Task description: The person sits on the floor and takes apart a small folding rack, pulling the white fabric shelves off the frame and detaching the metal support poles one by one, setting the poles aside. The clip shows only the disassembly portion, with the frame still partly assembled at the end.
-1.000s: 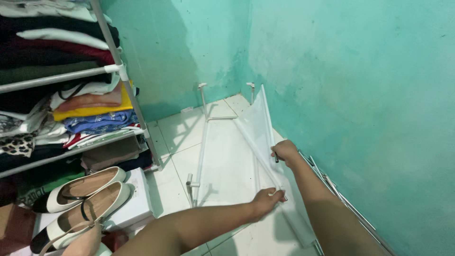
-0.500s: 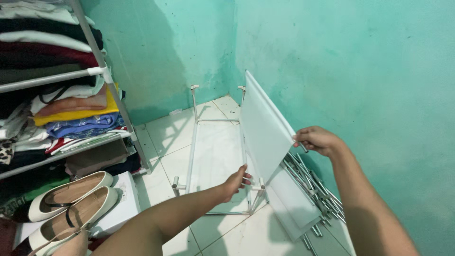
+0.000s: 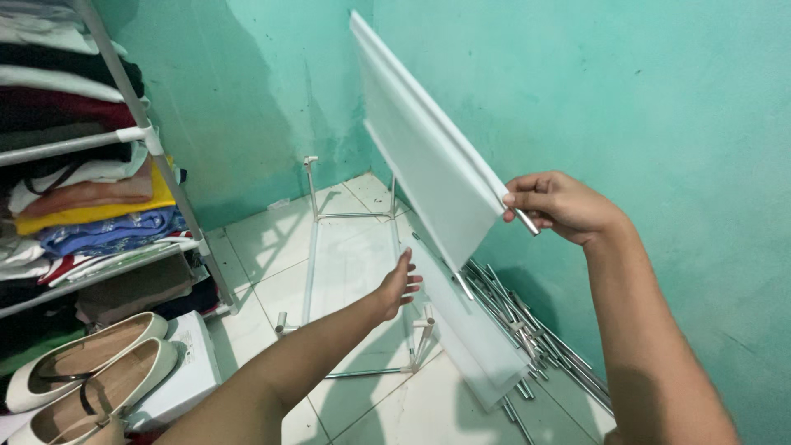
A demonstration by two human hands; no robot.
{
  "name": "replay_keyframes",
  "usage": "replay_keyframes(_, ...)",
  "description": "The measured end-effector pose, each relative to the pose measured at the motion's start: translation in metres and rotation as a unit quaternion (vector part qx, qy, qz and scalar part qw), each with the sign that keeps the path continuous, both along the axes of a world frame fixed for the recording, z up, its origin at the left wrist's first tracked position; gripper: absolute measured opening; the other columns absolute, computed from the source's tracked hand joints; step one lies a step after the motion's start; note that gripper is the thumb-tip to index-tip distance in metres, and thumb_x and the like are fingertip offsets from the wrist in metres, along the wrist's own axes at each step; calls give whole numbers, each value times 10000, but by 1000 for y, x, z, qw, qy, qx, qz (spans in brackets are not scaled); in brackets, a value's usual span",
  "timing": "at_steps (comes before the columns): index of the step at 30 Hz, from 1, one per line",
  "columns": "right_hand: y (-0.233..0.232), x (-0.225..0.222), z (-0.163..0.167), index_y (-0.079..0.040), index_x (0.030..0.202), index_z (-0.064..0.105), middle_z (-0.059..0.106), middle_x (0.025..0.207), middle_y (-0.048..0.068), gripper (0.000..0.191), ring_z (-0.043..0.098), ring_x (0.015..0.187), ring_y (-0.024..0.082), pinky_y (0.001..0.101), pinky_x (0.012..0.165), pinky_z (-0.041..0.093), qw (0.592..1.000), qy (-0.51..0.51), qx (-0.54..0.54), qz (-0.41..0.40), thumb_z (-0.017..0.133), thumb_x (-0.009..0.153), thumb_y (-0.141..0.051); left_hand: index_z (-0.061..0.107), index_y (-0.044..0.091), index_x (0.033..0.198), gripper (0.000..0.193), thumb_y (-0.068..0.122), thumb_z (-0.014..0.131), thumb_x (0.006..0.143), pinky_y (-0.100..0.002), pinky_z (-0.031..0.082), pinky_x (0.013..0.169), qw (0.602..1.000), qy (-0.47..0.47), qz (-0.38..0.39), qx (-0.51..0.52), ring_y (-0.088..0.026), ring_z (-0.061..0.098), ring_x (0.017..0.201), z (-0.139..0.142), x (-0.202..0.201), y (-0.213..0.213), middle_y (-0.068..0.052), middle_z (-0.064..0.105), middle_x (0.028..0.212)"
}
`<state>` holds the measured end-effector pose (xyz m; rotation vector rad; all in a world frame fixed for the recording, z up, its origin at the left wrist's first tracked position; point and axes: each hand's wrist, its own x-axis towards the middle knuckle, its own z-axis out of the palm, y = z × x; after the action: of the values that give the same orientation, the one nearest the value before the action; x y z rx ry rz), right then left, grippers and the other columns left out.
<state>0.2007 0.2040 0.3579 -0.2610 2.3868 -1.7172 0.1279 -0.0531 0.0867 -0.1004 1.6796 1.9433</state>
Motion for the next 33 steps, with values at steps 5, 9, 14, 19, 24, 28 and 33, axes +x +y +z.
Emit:
replay_keyframes(5,-1,16,14,33,1085,704,712,814,56,242,415,518,47,212,460,324,997,19,-71,-18,678,937,-156,362,126,1552,857,737,266,959,-490,435,1084,968,-10,38,247,-278,577,1274,45,-24,-8,-121,564,1442)
replay_keyframes(9,7,11,1,27,1089,708,712,833,63,252,440,564,65,231,504,361,997,23,-34,-62,681,942,-176,391,127,1487,483,308,444,1042,-495,515,1069,956,87,122,254,-274,653,1207,68,-34,-38,-130,599,1410)
replay_keyframes(14,9,-11,-33,10,1060,710,716,859,65,224,511,628,102,256,557,428,991,46,59,-108,673,936,-173,447,112,1397,388,161,518,1018,-470,567,950,944,126,201,230,-274,647,1087,73,-38,-58,-124,617,1260)
replay_keyframes(19,-34,-39,-80,-33,1031,604,586,827,100,237,556,635,153,336,551,462,990,59,87,-99,738,864,-134,487,100,1389,359,175,523,1040,-390,564,934,927,235,208,204,-220,646,1096,82,-43,-39,-104,646,1266)
replay_keyframes(24,-89,-57,-114,-41,1048,614,682,876,105,322,645,719,219,384,650,521,965,173,193,-45,737,774,-158,455,138,1422,390,276,507,1061,-377,551,948,909,248,167,292,-215,645,1114,98,-45,-4,-101,634,1271)
replay_keyframes(28,-112,-69,-124,-50,1094,626,708,884,144,386,697,814,320,425,751,543,925,213,312,-35,736,749,-186,415,126,1407,417,349,472,1059,-448,559,924,907,167,160,351,-241,635,1099,97,-51,0,-85,600,1243)
replay_keyframes(33,-127,-73,-130,-33,1127,610,682,969,186,380,675,933,371,466,830,520,908,239,343,-10,723,806,-203,398,176,1445,400,326,464,1080,-465,546,918,919,156,164,323,-246,589,1120,85,-61,-7,-78,565,1241)
